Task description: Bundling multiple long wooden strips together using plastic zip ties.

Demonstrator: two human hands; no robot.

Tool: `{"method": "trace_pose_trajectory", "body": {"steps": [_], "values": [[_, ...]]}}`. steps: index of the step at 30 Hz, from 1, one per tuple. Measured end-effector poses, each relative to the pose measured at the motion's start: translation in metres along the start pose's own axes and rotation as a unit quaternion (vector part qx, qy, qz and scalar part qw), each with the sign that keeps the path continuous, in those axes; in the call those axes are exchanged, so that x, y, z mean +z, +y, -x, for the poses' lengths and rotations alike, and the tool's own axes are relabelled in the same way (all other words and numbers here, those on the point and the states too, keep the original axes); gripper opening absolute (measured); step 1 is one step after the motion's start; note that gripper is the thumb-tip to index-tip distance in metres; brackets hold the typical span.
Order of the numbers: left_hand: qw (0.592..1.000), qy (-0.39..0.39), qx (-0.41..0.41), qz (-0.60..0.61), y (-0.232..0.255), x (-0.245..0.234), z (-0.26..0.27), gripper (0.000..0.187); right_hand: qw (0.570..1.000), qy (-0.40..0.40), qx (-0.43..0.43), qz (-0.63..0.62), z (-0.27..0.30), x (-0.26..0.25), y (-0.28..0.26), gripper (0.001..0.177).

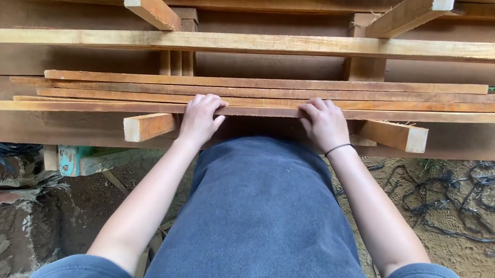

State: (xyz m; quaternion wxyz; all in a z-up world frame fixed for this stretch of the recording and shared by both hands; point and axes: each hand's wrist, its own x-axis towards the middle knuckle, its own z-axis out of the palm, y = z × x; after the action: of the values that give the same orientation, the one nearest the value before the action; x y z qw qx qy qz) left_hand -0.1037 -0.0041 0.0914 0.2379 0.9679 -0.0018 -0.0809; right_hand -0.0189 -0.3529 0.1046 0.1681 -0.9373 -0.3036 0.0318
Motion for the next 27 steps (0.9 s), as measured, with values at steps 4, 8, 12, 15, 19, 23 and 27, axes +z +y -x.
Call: {"method": "trace_pose_trajectory", "body": {"steps": [4,8,12,15,19,23,27], "values": [[0.999,0.03,0.016,-0.016,-0.019,0.029,-0.01,0.039,0.999,-0.003,0.005,0.041,-0.003,0.03,0.017,0.032],[0.999,0.023,0.016,-0.042,-0.019,0.036,0.0,0.044,0.998,0.007,-0.011,0.057,0.009,0.034,0.014,0.036],[0.999,0.002,-0.002,0.037,0.009,-0.002,-0.012,0.039,0.997,0.035,0.021,-0.067,-0.009,0.0,-0.007,0.038],[0.996,0.08,-0.023,0.038,0.018,-0.009,-0.064,0.031,0.992,0.1,0.025,-0.069,-0.044,-0.008,0.005,0.039],[0.99,0.05,-0.075,-0.107,0.016,-0.003,-0.14,0.083,0.99,0.11,0.07,0.043,-0.106,-0.01,0.018,0.067],[0.986,0.047,-0.084,-0.137,0.005,0.0,-0.162,0.055,0.987,-0.014,0.135,0.086,-0.132,0.016,0.046,0.058],[0.977,0.091,-0.039,-0.189,-0.007,0.01,-0.132,0.048,0.984,0.086,0.082,0.134,-0.1,0.02,0.044,0.051]]}}
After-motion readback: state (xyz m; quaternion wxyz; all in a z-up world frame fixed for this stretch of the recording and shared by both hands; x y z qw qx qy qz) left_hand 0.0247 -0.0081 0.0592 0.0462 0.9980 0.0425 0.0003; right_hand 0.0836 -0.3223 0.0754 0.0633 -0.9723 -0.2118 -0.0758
